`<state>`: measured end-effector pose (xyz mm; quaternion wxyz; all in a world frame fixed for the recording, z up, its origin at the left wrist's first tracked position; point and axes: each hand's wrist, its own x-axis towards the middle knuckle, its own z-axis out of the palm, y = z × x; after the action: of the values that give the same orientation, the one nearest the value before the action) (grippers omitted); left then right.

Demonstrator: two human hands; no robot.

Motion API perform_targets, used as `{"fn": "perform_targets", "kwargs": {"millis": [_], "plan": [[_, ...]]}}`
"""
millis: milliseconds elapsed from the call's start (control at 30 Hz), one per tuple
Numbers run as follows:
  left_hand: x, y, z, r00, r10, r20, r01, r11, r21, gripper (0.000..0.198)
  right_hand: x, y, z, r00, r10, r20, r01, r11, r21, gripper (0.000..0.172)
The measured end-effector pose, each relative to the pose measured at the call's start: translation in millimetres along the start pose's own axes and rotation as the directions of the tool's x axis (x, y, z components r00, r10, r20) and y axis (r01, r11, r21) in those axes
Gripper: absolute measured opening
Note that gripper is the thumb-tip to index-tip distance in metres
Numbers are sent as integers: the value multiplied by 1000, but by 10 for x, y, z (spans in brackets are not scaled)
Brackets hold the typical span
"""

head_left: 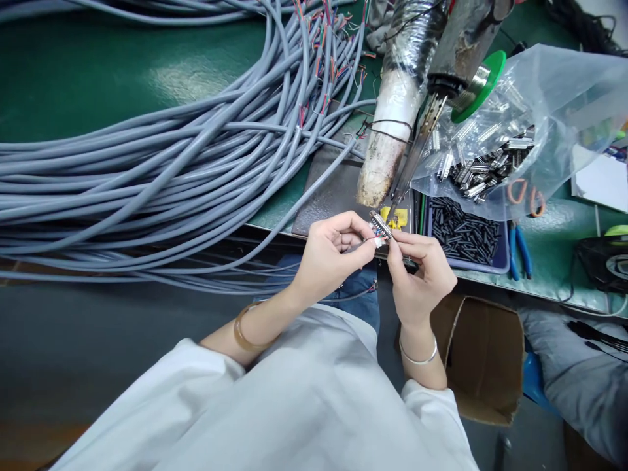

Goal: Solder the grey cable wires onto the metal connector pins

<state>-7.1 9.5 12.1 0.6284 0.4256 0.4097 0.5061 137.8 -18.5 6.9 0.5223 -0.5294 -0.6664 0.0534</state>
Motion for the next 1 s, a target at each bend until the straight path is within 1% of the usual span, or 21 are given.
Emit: {"fn": "perform_targets", "kwargs": {"millis": [67, 133, 333, 500, 667, 833, 1000], "plan": [[6, 0, 11, 999, 32, -8, -32, 999, 25, 15, 7, 4, 13, 997, -73, -7, 72, 996, -52, 18], [16, -3, 16, 998, 60, -14, -59, 997, 44, 13, 18, 9, 22, 994, -106, -4, 105, 992, -71, 20], [47, -26, 14, 994, 104, -26, -102, 993, 54, 11, 47, 29, 24, 997, -77, 13, 77, 997, -28, 18], [78, -17, 18, 995, 91, -39, -88, 993, 82, 11, 71, 54, 22, 997, -67, 41, 67, 998, -16, 16], [106, 1, 27, 995, 85, -59, -81, 994, 77, 12, 101, 69, 42, 997, -78, 27, 78, 997, 6, 17], [116, 21, 45, 992, 94, -80, -88, 994, 71, 14, 134, 66, 49, 995, -94, 28, 94, 995, -16, 16], [114, 49, 51, 991, 118, -66, -115, 992, 49, 13, 169, 24, 30, 993, -118, 28, 120, 992, -50, 17]]}}
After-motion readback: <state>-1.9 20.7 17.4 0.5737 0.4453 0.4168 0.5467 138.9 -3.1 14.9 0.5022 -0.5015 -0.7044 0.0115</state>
